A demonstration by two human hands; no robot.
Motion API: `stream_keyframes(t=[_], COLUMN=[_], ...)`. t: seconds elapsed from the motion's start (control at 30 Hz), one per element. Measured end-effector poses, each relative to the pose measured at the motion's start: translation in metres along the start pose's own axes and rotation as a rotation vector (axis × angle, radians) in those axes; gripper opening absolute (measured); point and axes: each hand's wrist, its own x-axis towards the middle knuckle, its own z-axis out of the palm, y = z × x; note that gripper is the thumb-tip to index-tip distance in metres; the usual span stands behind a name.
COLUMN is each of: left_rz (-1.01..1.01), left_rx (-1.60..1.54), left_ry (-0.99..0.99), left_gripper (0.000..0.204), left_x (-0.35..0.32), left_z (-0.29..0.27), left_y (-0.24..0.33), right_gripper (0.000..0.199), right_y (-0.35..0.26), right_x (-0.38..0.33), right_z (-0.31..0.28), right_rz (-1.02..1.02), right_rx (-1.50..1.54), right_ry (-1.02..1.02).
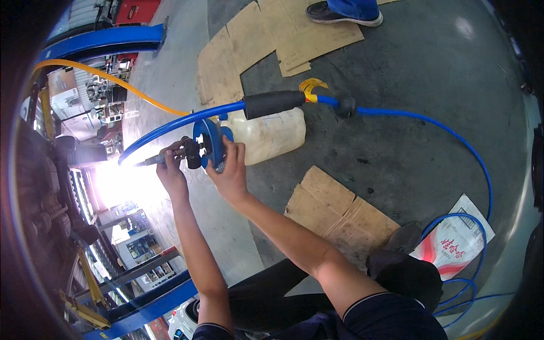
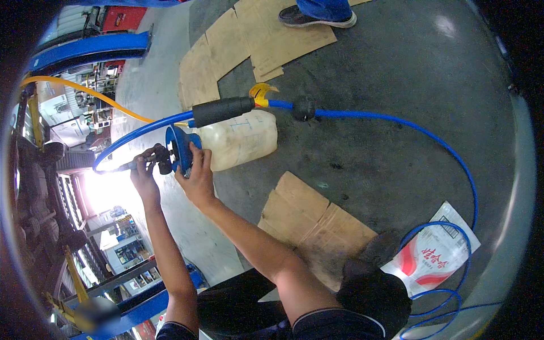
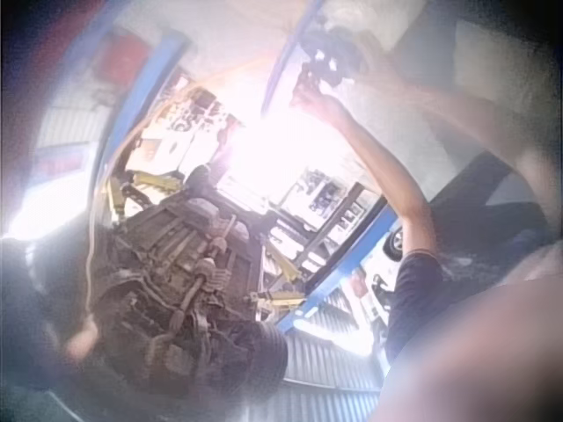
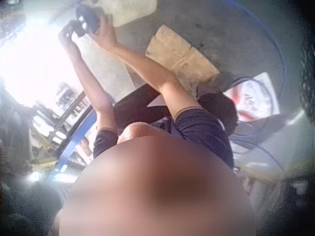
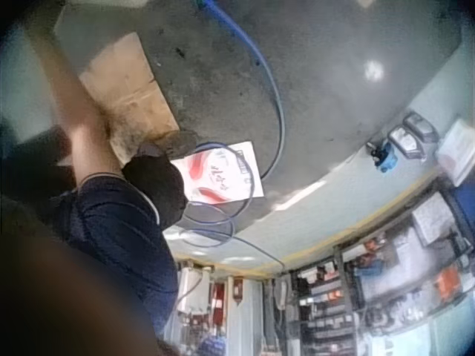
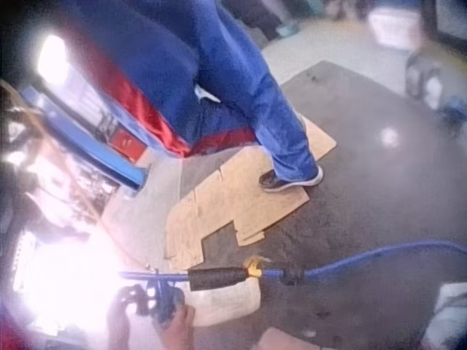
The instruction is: The person sits on the floor and assembles a mechanical device, likely a fluid transfer pump, by connecting a yellow hose and a blue hose to a white container. They manipulate the internal components and tighten connections with their hands.
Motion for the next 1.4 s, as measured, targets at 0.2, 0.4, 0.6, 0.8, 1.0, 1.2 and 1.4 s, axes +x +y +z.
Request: stream_keyframes(t=[0.2, 0.4, 0.6, 0.8, 1.0, 1.2, 1.4], left_rz=[0.056, 0.002, 0.001, 0.132, 0.139, 0.124, 0.2], left_rx=[-0.013, 0.273, 0.235, 0.209, 0.16, 0.208, 0.121], left_ry=[-0.019, 0.101, 0.103, 0.136, 0.079, 0.08, -0.064], left_gripper=[0.036, 0.047, 0.04, 0.043, 0.042, 0.051, 0.046], left_x=[0.008, 0.015, -0.005, -0.014, -0.015, -0.017, -0.013], left_z=[0.01, -0.007, 0.043, 0.035, 0.03, 0.033, -0.009], left_y=[0.01, -0.021, 0.033, 0.021, 0.03, 0.024, 0.035], right_gripper=[0.077, 0.083, 0.077, 0.071, 0.068, 0.07, 0.072], right_y=[-0.006, -0.009, -0.016, -0.008, 0.001, -0.022, 0.003], right_x=[0.011, 0.008, 0.013, -0.002, -0.002, -0.011, 0.018], right_z=[-0.004, -0.008, -0.039, -0.041, -0.03, -0.036, -0.046], right_rz=[0.011, 0.056, 0.05, 0.07, 0.092, 0.162, -0.174], right_rx=[-0.011, 0.064, -0.001, -0.152, -0.202, -0.029, -0.606], right_ry=[0.044, 0.002, 0.082, 0.038, 0.071, -0.02, -0.093])
